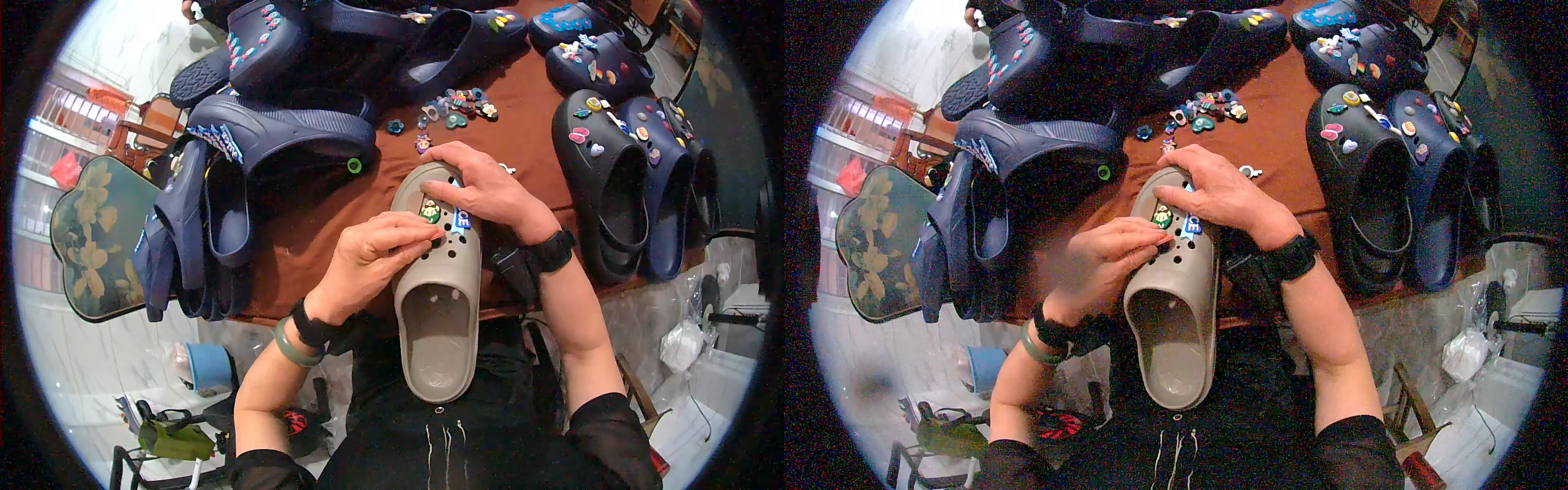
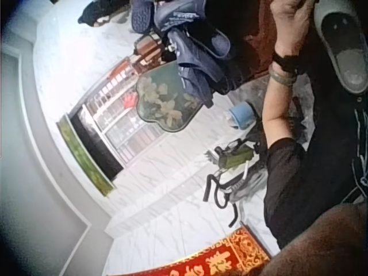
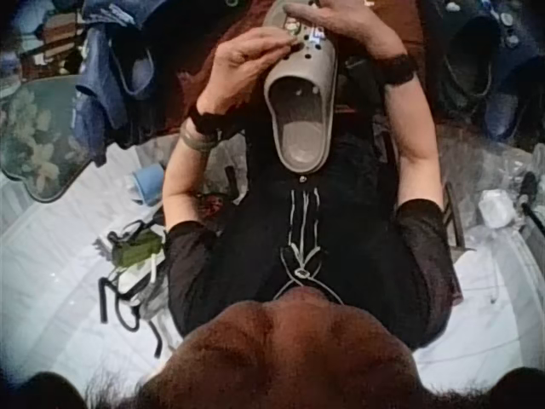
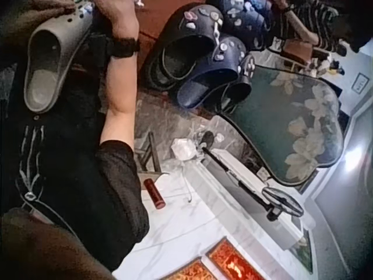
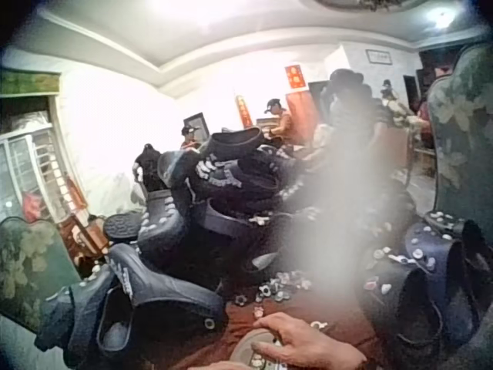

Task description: The person inserts small decorative charms into the holes of several Croc-style slippers. They handle a beige slipper first, then switch to a blue slipper, repeatedly picking charms from the table and pressing them into the footwear. The finished slippers are placed on the table among others.

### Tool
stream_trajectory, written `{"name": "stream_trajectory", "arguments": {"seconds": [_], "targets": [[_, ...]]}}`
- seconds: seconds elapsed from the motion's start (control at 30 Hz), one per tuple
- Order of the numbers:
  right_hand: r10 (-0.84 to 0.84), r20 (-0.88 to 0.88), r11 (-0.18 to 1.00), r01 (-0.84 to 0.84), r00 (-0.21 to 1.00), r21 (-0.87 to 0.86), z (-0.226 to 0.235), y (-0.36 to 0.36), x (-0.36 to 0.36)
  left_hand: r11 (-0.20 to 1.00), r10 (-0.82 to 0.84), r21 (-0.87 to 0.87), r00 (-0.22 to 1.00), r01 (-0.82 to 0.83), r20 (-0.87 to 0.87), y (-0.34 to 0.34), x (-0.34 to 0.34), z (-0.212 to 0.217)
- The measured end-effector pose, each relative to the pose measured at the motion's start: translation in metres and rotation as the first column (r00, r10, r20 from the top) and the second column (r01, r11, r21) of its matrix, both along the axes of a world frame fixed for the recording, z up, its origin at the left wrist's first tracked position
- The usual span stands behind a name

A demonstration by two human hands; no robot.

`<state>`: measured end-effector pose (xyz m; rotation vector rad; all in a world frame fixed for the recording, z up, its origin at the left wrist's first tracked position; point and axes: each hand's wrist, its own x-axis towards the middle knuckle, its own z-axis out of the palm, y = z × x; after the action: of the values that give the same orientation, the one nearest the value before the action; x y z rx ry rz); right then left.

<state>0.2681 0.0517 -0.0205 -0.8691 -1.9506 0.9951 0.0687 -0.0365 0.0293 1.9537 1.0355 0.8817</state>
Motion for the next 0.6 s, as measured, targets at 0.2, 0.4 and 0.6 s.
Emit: {"name": "stream_trajectory", "arguments": {"seconds": [0.2, 0.4, 0.6], "targets": [[-0.015, 0.06, 1.0, 0.014, 0.998, 0.013, -0.002, 0.001, 0.001, 0.982, 0.026, 0.187, 0.992, -0.002, -0.125, -0.001, 0.004, 0.002], [-0.013, 0.071, 1.0, 0.012, 0.997, 0.016, 0.0, 0.0, 0.0, 0.863, -0.047, 0.453, 0.929, 0.222, -0.366, 0.005, -0.006, 0.008], [-0.017, 0.078, 0.999, 0.013, 0.997, 0.044, 0.001, -0.001, 0.001, 0.791, -0.131, 0.401, 0.768, 0.462, -0.627, 0.0, -0.005, 0.031]]}}
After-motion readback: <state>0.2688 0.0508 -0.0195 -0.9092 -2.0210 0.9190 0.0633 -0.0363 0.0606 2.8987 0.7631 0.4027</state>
